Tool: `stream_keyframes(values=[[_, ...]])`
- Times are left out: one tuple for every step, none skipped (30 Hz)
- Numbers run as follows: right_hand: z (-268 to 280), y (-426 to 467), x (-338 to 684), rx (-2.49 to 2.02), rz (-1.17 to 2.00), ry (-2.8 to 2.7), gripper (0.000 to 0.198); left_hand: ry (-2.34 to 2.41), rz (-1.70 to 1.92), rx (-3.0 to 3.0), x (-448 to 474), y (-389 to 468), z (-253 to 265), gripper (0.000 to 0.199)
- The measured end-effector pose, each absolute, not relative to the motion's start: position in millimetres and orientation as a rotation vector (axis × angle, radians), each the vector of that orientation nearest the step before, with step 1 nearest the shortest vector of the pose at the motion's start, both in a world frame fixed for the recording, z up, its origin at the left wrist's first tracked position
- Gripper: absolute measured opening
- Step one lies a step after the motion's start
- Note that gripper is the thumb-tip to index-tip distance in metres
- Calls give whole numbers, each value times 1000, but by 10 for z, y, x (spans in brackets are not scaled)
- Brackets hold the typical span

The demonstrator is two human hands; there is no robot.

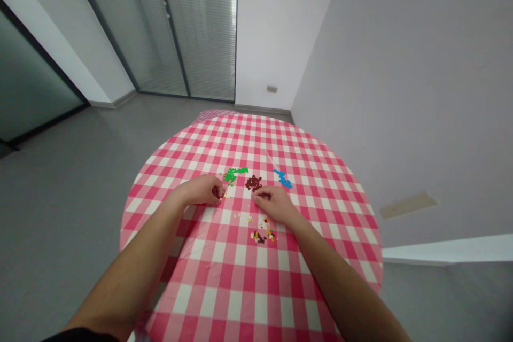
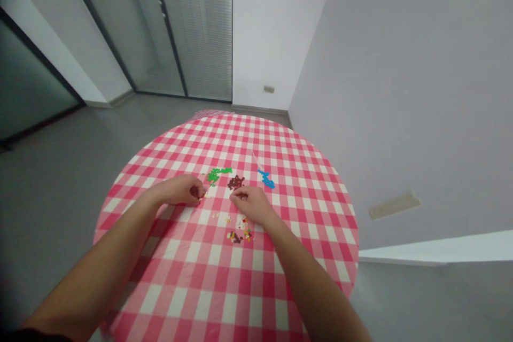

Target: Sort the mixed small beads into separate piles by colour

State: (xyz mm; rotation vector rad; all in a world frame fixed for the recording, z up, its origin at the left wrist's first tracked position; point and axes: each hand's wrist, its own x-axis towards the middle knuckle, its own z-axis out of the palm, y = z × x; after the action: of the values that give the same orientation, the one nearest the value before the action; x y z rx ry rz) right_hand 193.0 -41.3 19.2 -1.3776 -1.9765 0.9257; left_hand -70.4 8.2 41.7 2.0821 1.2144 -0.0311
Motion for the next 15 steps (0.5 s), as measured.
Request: stream_keyframes(values=[[194,-413,1933,-1378,928,-1977,19,1219,-32,2082,-705,83,420,7],[194,-412,1935,-1379,928,-1975,19,1219,-33,2084,-705,83,423,7],[193,-410,1936,-1382,928,-1973,19,1213,-30,2087,-703,83,426,7],[190,-409,1938,-1385,927,-1970,19,1202,-24,2089,-699,81,429,8],[186,-407,1939,-1386,926,-1965,19,1188,-16,2092,-693,79,433,9],[181,-406,1940,-1387,927,-1958,19,1172,-10,2095,-686,76,437,9],[175,-405,1941,-1388,928,-1950,18,1159,-8,2094,-679,73,440,10],[169,-404,1942,-1388,930,-1941,18,1151,-7,2093,-672,71,443,10],[163,-404,1944,-1387,933,-1933,18,1151,-7,2093,-668,70,445,9],[158,-403,1946,-1387,936,-1927,18,1159,-8,2094,-666,71,444,9],[154,-403,1947,-1387,938,-1927,18,1174,-7,2097,-666,75,440,9],[152,-402,1948,-1387,939,-1930,18,1192,-3,2101,-669,80,434,9],[150,-402,1949,-1387,938,-1936,18,1208,2,2107,-673,87,424,10],[150,-402,1948,-1387,935,-1941,18,1220,8,2113,-677,94,414,10],[150,-402,1947,-1386,932,-1944,18,1228,13,2116,-682,100,403,10]])
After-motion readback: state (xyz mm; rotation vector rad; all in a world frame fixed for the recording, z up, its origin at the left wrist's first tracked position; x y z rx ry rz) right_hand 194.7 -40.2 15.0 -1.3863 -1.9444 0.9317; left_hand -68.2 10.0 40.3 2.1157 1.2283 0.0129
